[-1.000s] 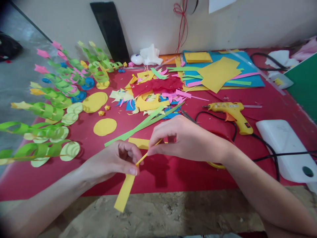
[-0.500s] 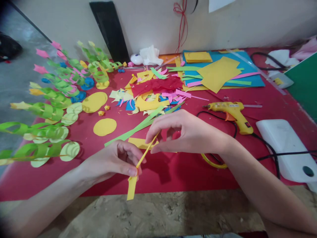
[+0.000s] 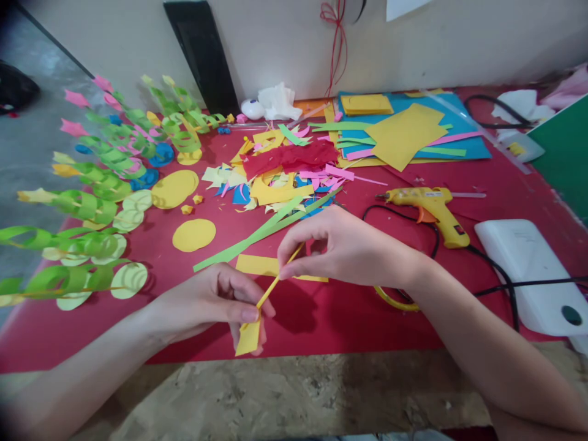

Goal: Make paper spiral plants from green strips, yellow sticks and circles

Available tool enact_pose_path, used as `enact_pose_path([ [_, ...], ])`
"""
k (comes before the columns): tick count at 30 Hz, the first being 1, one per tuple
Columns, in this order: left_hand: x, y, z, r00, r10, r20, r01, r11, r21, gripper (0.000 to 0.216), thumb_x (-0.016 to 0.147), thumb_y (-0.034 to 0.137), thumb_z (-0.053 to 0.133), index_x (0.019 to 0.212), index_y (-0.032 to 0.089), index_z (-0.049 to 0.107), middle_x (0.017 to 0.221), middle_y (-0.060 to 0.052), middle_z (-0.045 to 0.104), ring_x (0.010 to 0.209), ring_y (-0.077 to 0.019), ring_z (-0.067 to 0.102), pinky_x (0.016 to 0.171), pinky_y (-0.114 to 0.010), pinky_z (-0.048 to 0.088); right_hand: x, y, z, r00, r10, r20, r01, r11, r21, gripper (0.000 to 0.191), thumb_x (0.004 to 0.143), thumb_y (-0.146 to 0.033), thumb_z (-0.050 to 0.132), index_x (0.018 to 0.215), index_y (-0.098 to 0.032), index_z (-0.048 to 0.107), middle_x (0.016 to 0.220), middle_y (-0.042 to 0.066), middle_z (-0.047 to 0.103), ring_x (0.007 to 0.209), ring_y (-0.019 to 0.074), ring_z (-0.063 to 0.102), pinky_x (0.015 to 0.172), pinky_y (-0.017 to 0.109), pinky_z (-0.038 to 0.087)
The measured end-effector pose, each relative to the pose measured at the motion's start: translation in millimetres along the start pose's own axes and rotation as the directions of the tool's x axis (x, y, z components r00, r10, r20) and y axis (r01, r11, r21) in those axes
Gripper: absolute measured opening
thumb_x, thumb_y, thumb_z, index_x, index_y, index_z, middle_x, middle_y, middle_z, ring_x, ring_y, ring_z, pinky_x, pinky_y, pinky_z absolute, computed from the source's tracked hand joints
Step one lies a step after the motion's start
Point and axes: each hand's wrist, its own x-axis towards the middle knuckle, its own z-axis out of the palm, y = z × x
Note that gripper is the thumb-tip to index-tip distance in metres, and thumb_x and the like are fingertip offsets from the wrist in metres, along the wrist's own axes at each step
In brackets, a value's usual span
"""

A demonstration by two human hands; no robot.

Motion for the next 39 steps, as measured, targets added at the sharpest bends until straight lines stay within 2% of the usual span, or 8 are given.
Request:
enact_pose_path([
  [4, -1, 2, 1, 0.997, 0.050, 0.057, -0.048, 0.998, -0.030, 0.018, 0.074, 0.010, 0.060, 0.090, 0.013, 0.068, 0.073, -0.004, 0.070, 0.063, -0.0107, 0.065, 0.059, -0.018, 0.052, 0, -2, -4, 1.000, -0.016, -0.012, 0.017, 0.999, 0.034, 0.012, 0.071, -0.028, 0.062, 0.073, -0.017, 0.062, 0.070, -0.001, 0.062, 0.062, 0.0083, 0.054, 0.057, 0.019, 0.044],
  [8, 1, 2, 1, 0.999, 0.020, -0.035, -0.021, 0.998, -0.054, 0.018, 0.064, 0.011, 0.070, 0.082, 0.011, 0.068, 0.066, -0.004, 0.070, 0.056, -0.0098, 0.064, 0.057, -0.017, 0.051, -2, 0, -5, 0.999, -0.040, -0.012, 0.040, 0.997, 0.070, 0.011, 0.070, -0.028, 0.063, 0.073, -0.017, 0.062, 0.073, -0.001, 0.062, 0.065, 0.0078, 0.057, 0.059, 0.018, 0.046],
  [13, 1, 0, 1, 0.987, 0.081, -0.138, -0.093, 0.992, -0.084, 0.021, 0.057, 0.010, 0.075, 0.075, 0.014, 0.065, 0.059, 0.001, 0.069, 0.051, -0.0075, 0.063, 0.053, -0.014, 0.048, -1, 6, 2, 0.991, -0.002, -0.136, 0.038, 0.965, 0.259, 0.026, 0.065, -0.024, 0.068, 0.090, -0.019, 0.060, 0.075, -0.003, 0.062, 0.062, 0.0061, 0.059, 0.054, 0.014, 0.047],
  [16, 1, -1, 3, 0.982, 0.120, -0.149, -0.135, 0.986, -0.100, 0.021, 0.057, 0.007, 0.074, 0.073, 0.014, 0.063, 0.058, 0.002, 0.068, 0.049, -0.0058, 0.061, 0.052, -0.013, 0.048, 1, 5, 11, 0.993, 0.063, -0.101, -0.031, 0.957, 0.289, 0.014, 0.066, -0.024, 0.066, 0.077, -0.018, 0.064, 0.068, -0.003, 0.062, 0.055, 0.0054, 0.056, 0.048, 0.014, 0.044],
  [19, 3, -2, 4, 0.979, 0.156, -0.131, -0.173, 0.976, -0.129, 0.018, 0.059, 0.005, 0.072, 0.070, 0.013, 0.061, 0.057, 0.003, 0.067, 0.049, -0.0053, 0.061, 0.052, -0.013, 0.048, 3, 3, 19, 0.982, 0.136, -0.130, -0.086, 0.939, 0.333, 0.009, 0.066, -0.027, 0.065, 0.069, -0.018, 0.065, 0.055, -0.003, 0.057, 0.044, 0.0050, 0.049, 0.038, 0.015, 0.038],
  [23, 3, -3, 5, 0.976, 0.178, -0.126, -0.194, 0.973, -0.125, 0.013, 0.062, 0.006, 0.070, 0.070, 0.013, 0.062, 0.059, 0.001, 0.069, 0.052, -0.0067, 0.062, 0.054, -0.015, 0.049, 4, 3, 23, 0.977, 0.149, -0.152, -0.076, 0.911, 0.406, 0.006, 0.068, -0.025, 0.064, 0.066, -0.019, 0.064, 0.049, -0.004, 0.053, 0.039, 0.0045, 0.043, 0.036, 0.016, 0.036],
  [35, -2, 5, 0, 0.982, 0.180, -0.056, -0.184, 0.980, -0.081, 0.015, 0.073, 0.009, 0.062, 0.087, 0.013, 0.065, 0.074, -0.006, 0.072, 0.064, -0.0112, 0.066, 0.060, -0.018, 0.050, 5, 8, 18, 0.980, 0.092, -0.177, -0.011, 0.911, 0.412, 0.002, 0.069, -0.021, 0.063, 0.070, -0.021, 0.065, 0.053, -0.005, 0.056, 0.039, 0.0031, 0.044, 0.035, 0.015, 0.036],
  [39, -1, 2, 1, 0.966, 0.225, -0.124, -0.233, 0.971, -0.051, 0.025, 0.072, 0.009, 0.063, 0.095, 0.018, 0.062, 0.069, 0.000, 0.071, 0.066, -0.0085, 0.066, 0.064, -0.015, 0.048, 7, 7, 18, 0.975, 0.053, -0.218, 0.030, 0.932, 0.362, 0.003, 0.070, -0.024, 0.063, 0.070, -0.022, 0.065, 0.054, -0.005, 0.056, 0.040, 0.0025, 0.044, 0.037, 0.015, 0.036],
])
